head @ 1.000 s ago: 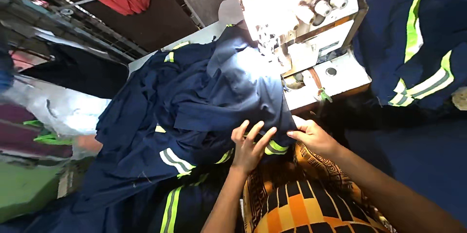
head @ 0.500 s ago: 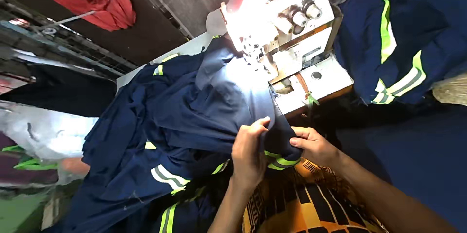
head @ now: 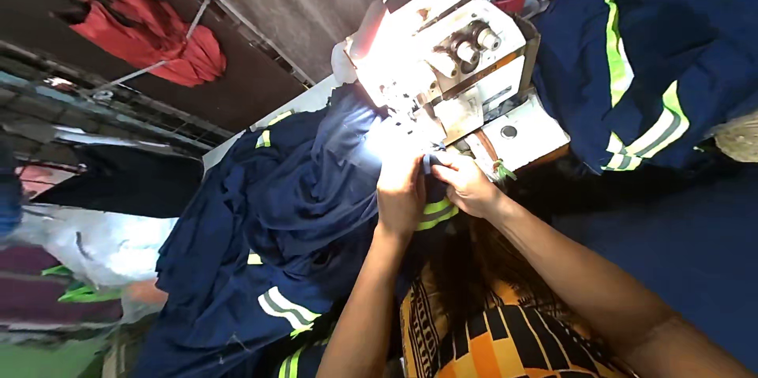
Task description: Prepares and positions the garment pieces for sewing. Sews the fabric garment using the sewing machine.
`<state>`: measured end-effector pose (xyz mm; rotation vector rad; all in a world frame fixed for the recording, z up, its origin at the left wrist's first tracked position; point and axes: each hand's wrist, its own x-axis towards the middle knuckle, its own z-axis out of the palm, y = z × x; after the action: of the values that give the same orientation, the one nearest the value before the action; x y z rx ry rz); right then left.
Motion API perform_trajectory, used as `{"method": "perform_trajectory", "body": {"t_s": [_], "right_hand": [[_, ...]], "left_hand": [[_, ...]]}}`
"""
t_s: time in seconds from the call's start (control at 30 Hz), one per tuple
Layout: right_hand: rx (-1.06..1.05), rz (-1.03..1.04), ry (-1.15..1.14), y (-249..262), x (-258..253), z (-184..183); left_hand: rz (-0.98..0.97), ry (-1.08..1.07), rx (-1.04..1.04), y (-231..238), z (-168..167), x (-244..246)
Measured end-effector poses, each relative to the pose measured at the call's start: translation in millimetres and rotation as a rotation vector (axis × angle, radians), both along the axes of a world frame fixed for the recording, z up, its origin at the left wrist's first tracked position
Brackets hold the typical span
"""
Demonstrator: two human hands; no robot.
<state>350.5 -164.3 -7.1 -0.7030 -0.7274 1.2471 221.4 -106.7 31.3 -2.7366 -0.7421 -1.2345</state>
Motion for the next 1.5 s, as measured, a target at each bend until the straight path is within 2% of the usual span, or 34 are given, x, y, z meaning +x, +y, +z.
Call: {"method": "perform_trajectory", "body": {"t_s": [0.17,0.53,0.7,0.87,0.97,1.1,1.17,1.27,1.43,1.5], "right_hand": [[-0.02,-0.202,-0.353,-9,9,-2],[-0.07,-0.255,-0.365,-33,-1,0],[-0.195,-0.217,-0.402,-38,-2,10],[-0.241,-0.173,-0.401,-41,1,19],[-0.197,-0.244,-0.612,-34,3,13],[-0.086,-0.492,-0.86,-22,1,3],[0.05,-0.605,-0.882,-15,4,-2],[0.274,-0.615,-0.84,-8,11,-5],[0.269,-0.622,-0.809,-2,10,-11],[0.249,-0.676,-0.808,10,9,-12]], "left_hand": [[0.038,-0.012,-0.033,-6,3,-3],[-0.014,0.033,-0.026,-23,-5,-16],[-0.026,0.095,-0.014,-22,-7,-16],[-0.034,-0.013,-0.014,-22,-10,-13],[-0.033,-0.077,-0.02,-22,-11,-9],[-0.033,-0.116,-0.039,-19,-14,-5],[-0.065,-0.15,-0.047,-18,-15,-5],[-0.115,-0.21,-0.03,-13,-22,-6],[0.11,0.105,0.138,-1,-46,-23],[0.171,0.13,0.127,6,-37,-25]]}}
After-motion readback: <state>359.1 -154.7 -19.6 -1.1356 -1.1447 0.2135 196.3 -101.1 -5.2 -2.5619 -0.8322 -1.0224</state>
